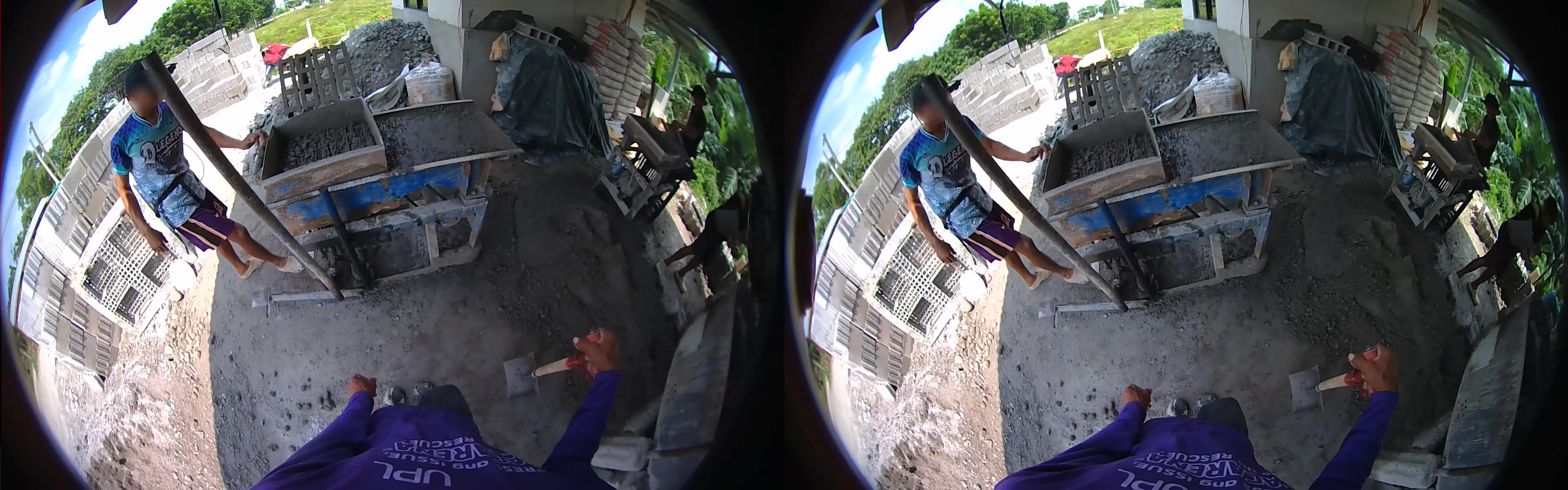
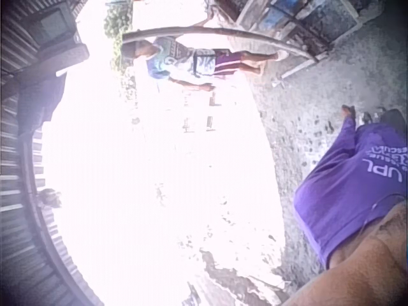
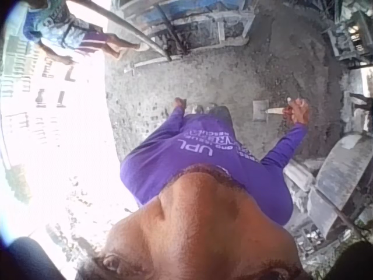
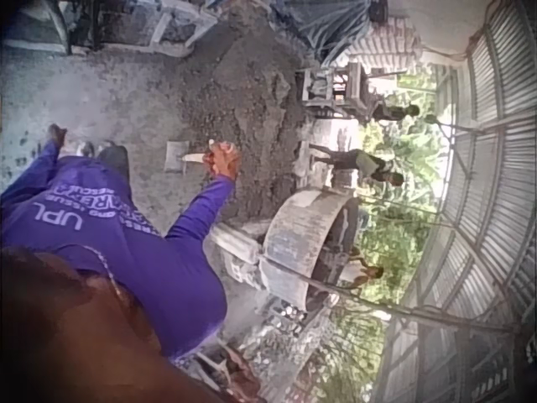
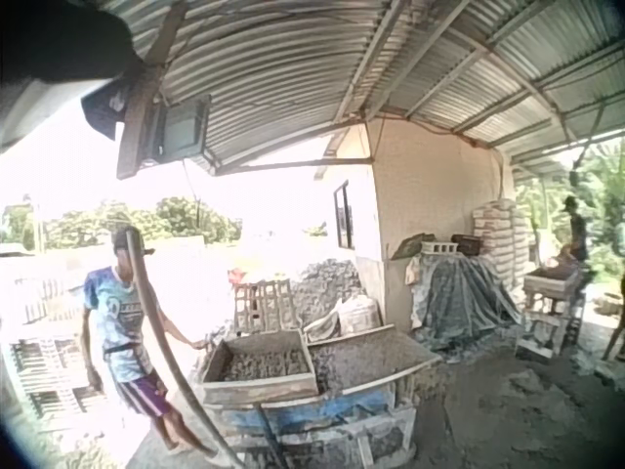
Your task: The person carries a hollow concrete block and places it on a stack, then walks to a cement mixer area. They use a shovel to scoop wet concrete from a pile and transfer it into a wheelbarrow. Another person is visible nearby operating the mixer.
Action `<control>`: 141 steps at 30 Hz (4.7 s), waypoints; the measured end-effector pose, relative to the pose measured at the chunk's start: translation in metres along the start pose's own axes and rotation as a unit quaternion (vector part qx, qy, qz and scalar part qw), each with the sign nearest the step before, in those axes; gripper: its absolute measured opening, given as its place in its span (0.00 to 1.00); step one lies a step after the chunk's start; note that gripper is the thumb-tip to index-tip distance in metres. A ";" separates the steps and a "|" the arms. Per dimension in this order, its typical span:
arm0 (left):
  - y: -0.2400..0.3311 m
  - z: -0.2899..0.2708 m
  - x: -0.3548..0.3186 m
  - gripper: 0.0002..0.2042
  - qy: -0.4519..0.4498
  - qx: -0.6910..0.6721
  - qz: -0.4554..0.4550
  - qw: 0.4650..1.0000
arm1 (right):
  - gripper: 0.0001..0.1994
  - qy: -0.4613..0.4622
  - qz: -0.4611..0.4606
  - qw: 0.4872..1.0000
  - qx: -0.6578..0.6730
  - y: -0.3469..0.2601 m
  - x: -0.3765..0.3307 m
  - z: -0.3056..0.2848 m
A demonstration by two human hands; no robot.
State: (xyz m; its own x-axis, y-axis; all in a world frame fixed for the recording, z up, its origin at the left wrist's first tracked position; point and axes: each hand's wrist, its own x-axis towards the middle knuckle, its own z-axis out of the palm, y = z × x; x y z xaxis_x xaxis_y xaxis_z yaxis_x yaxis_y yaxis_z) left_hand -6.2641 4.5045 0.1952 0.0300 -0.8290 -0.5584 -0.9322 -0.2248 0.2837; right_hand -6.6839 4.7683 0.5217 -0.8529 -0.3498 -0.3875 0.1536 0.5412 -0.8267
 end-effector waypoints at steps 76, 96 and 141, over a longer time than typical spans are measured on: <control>-0.070 0.092 0.079 0.13 -0.201 -0.013 0.278 0.939 | 0.14 0.037 -0.053 0.998 -0.025 0.026 0.015 -0.014; -0.058 0.079 0.070 0.17 -0.228 0.062 0.216 0.947 | 0.16 0.050 -0.033 0.997 -0.056 0.025 0.022 -0.015; -0.051 0.086 0.070 0.10 -0.183 -0.021 0.211 0.960 | 0.15 0.056 -0.016 0.996 -0.062 0.028 0.030 -0.019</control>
State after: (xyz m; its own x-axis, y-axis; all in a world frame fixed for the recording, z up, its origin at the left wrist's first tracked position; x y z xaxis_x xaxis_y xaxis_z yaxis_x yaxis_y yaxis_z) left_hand -6.2455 4.5021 0.0750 -0.4822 -0.6179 -0.6210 -0.8183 0.0647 0.5711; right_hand -6.7141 4.7874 0.4946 -0.9078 -0.2851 -0.3076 0.0678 0.6240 -0.7785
